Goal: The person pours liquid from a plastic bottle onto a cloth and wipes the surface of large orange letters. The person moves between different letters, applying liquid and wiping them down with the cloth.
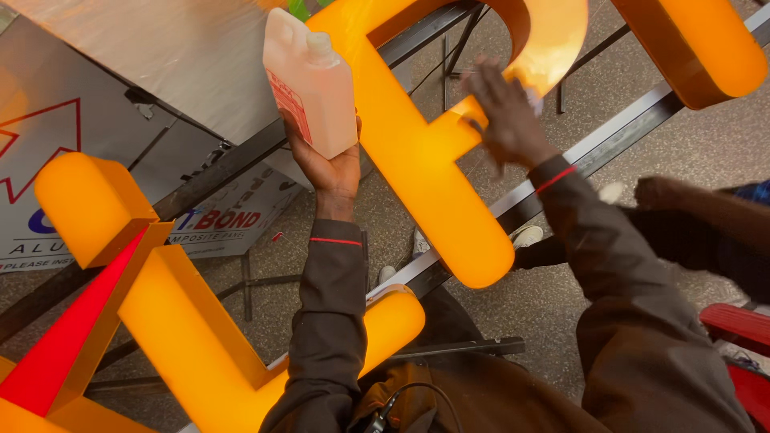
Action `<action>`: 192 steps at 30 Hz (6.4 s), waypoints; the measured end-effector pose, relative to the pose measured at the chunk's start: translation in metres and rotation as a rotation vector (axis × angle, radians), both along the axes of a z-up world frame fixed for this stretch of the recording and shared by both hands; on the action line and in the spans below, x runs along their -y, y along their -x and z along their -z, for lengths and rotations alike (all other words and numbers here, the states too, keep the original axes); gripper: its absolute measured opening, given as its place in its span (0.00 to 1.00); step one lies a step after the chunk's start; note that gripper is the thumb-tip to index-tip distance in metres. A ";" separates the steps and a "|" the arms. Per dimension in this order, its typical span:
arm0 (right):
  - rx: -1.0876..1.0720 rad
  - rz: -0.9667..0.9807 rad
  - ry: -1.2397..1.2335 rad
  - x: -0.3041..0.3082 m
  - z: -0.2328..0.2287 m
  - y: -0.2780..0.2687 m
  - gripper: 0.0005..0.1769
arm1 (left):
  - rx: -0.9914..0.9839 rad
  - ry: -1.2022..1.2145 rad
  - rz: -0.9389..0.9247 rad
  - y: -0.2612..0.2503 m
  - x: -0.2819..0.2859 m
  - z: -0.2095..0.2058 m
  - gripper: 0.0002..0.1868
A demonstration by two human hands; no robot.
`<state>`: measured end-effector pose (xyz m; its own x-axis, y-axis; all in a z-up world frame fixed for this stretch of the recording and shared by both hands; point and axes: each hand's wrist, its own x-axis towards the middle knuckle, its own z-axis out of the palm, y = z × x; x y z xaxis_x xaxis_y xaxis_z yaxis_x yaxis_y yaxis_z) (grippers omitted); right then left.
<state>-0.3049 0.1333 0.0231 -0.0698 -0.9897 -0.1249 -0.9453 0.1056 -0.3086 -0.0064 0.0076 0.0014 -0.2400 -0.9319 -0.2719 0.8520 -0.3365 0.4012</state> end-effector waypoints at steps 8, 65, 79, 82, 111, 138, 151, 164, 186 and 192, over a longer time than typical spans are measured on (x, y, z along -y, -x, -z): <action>-0.089 0.353 0.159 0.060 -0.035 0.084 0.51 | 0.045 0.056 -0.039 0.003 -0.010 0.002 0.40; 0.214 0.546 0.758 0.052 -0.020 0.101 0.33 | 0.573 0.163 -0.641 0.078 0.024 -0.047 0.62; -0.071 0.272 0.040 0.229 -0.036 0.014 0.49 | 0.320 -0.058 -0.731 0.066 0.054 -0.008 0.47; -0.080 0.091 0.100 0.229 -0.029 -0.054 0.53 | 0.233 -0.102 -0.701 0.057 0.050 -0.024 0.50; 0.785 -0.507 0.737 0.131 -0.056 -0.111 0.31 | 0.068 -0.060 -0.446 -0.027 -0.009 -0.042 0.49; 1.069 0.117 0.463 -0.014 -0.083 -0.152 0.17 | -0.095 0.171 0.318 -0.047 -0.040 -0.059 0.29; 0.394 -0.164 0.682 -0.009 -0.103 -0.183 0.13 | -0.135 0.374 0.346 -0.096 -0.047 -0.054 0.28; 1.193 -0.218 0.240 -0.006 -0.090 -0.206 0.19 | -0.046 0.493 0.310 -0.127 -0.044 -0.081 0.33; 0.890 -0.138 0.653 -0.012 -0.090 -0.211 0.15 | 0.068 0.468 0.366 -0.122 -0.038 -0.063 0.36; 1.289 0.013 0.828 -0.009 -0.066 -0.250 0.08 | -0.079 0.327 0.130 -0.096 -0.083 -0.118 0.31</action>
